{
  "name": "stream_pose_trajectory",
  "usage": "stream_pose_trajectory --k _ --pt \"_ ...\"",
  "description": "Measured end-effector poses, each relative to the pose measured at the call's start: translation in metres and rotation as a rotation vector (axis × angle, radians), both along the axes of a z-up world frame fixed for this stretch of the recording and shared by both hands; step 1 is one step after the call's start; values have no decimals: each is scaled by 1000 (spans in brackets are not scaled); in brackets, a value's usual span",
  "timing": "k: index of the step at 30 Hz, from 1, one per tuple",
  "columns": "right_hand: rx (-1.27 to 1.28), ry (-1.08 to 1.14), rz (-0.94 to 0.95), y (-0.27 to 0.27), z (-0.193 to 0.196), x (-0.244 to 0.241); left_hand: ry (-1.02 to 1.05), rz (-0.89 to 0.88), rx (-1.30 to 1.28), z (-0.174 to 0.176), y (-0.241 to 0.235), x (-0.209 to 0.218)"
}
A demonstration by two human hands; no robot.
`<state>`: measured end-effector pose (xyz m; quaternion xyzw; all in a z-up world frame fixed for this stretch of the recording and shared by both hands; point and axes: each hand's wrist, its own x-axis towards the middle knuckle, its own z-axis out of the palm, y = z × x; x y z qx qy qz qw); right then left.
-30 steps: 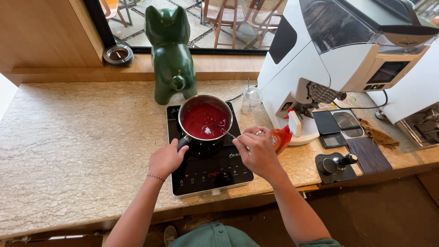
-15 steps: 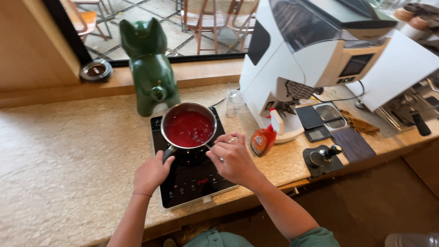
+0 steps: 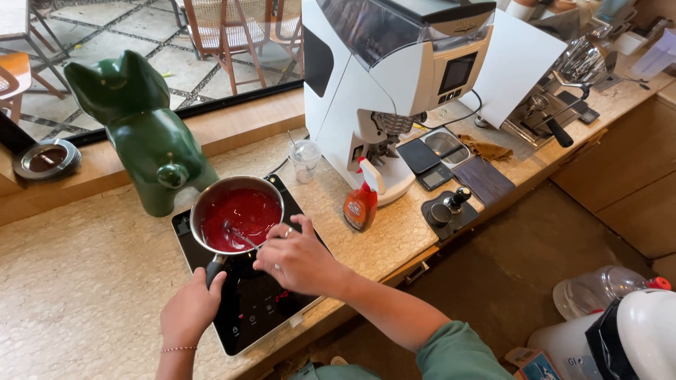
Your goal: The person stirs a red sauce in a saucepan placed on an induction cooktop using a metal spoon. The person holds the saucepan handle with the left hand and stirs continuously with the right hand throughout the video.
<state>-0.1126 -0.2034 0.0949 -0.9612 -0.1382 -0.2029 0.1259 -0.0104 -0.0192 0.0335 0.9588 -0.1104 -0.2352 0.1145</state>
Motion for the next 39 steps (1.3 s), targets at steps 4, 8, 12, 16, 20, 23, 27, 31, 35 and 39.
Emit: stream_pose_trajectory --k 4,8,12,16,20,23,27,31,35,39 --pt "11 3 -125 -5 0 6 3 -60 -33 2 10 1" --pt "3 -56 -128 11 20 -16 114 -78 -49 5 27 1" --pt "86 -38 -88 13 1 -9 127 -43 -104 -1 33 -6" --pt "40 -4 -75 -6 -4 8 139 16 -60 9 30 -9" --pt "-35 7 -42 -16 24 -8 118 65 -92 20 25 -19" --pt "-23 -6 117 -20 30 -9 74 105 -63 12 19 -18" --pt "-17 0 200 -43 0 20 4 149 -15 2 7 -17" --pt "-46 -36 152 -72 3 19 -28 204 11 0 -1 -15" --pt "-48 -26 289 -68 20 -4 -16 167 32 -10 -1 -11" --pt "-32 91 284 -66 -2 25 24 113 -2 -11 -10 5"
